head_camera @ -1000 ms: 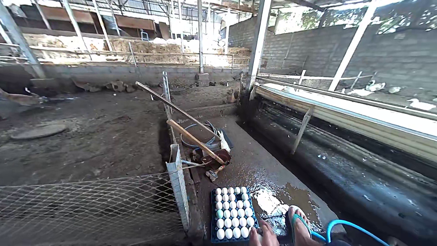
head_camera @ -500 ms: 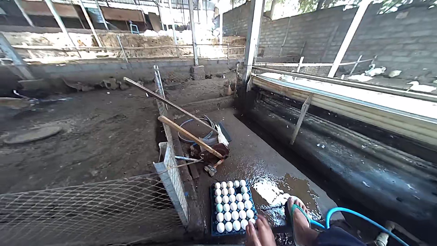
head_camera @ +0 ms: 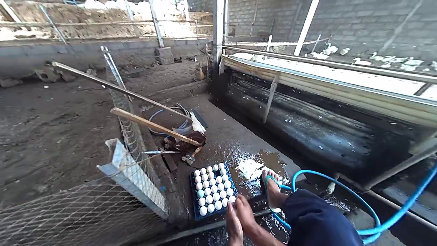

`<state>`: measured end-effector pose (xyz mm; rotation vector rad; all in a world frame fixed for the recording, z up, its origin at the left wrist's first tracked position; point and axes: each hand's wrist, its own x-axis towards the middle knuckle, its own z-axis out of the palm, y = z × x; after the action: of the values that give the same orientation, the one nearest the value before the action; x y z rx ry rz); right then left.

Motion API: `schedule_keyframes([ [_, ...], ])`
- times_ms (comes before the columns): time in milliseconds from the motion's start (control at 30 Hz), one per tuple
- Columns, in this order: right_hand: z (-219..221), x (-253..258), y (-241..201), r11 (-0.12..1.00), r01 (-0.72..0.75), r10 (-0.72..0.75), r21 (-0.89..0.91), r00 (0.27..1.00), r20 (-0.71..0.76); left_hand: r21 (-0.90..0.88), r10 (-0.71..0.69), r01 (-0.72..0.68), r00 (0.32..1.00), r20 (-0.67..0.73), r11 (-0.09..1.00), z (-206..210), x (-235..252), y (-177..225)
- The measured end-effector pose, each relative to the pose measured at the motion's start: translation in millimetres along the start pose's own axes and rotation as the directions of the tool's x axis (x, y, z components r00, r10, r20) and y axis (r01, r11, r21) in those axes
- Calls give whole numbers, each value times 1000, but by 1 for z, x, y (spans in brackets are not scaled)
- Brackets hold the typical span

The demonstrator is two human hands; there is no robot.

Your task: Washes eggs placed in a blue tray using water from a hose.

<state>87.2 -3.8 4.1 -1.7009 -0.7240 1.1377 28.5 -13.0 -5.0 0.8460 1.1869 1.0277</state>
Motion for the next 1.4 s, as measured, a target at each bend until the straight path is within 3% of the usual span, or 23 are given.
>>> schedule_keyframes([
  [100, -2, -7, 13, 995, 101, -98, -21, 990, 105, 7, -9, 9, 1000, -12, 1000, -2, -2, 7],
  [167, -5, 11, 12, 999, 40, -40, 7, 997, 61, 27, -59, 58, 998, 29, 998, -2, -2, 2],
  [233, 1, 8, 4, 999, -11, 8, 51, 998, 57, 51, 22, -24, 999, 31, 998, -8, 9, -7],
  [333, 3, -5, 11, 996, 85, -87, 21, 989, 116, 32, 49, -50, 998, 35, 998, -11, 6, 5],
  [467, 3, 6, -3, 998, -31, 31, 63, 1000, 0, 64, 5, -8, 999, 41, 998, -1, -12, 28],
  [533, 5, -8, 2, 997, 63, -66, 33, 994, 86, 41, -54, 54, 999, -9, 998, 3, -16, 49],
  [600, 3, -1, 9, 998, 60, -63, 34, 994, 93, 48, -61, 60, 998, 21, 997, -4, -13, 36],
  [667, 3, 10, 0, 995, -40, 38, 90, 999, 25, 66, -34, 37, 998, -49, 997, -1, -8, 19],
  [700, 5, 6, -7, 995, -54, 50, 89, 998, 37, 15, -12, 13, 1000, -6, 1000, -5, -5, 18],
  [800, 5, -7, -1, 994, 109, -112, 30, 983, 144, 5, 60, -60, 997, 41, 998, -12, 3, 19],
  [900, -3, 15, 3, 999, 53, -53, -9, 998, 29, 86, -64, 65, 998, -16, 994, 0, -8, 19],
  [1000, 6, 0, 11, 989, 139, -133, -44, 985, 109, 14, 46, -47, 998, 45, 999, -9, 2, 14],
  [1033, 6, -5, 14, 988, 152, -147, -39, 983, 112, 10, 26, -27, 998, 56, 1000, -11, -1, 16],
  [1133, -1, 12, 7, 1000, 5, -5, -31, 1000, -1, 76, -80, 83, 996, -44, 994, 2, -8, 17],
  [1167, 1, 10, 5, 999, -29, 29, -39, 999, -21, 23, -93, 93, 996, 4, 995, -1, -8, 18],
  [1267, 5, -11, 8, 996, 73, -68, -57, 995, 73, -17, 24, -24, 1000, 2, 1000, -8, 0, 12],
  [1333, -2, 5, 11, 1000, 23, -21, -20, 997, 68, 46, -87, 85, 995, 42, 995, -9, -9, 19],
  [1400, -9, 25, 2, 987, -122, 114, 106, 991, 71, 109, -164, 160, 986, 34, 981, 0, -9, 21],
])
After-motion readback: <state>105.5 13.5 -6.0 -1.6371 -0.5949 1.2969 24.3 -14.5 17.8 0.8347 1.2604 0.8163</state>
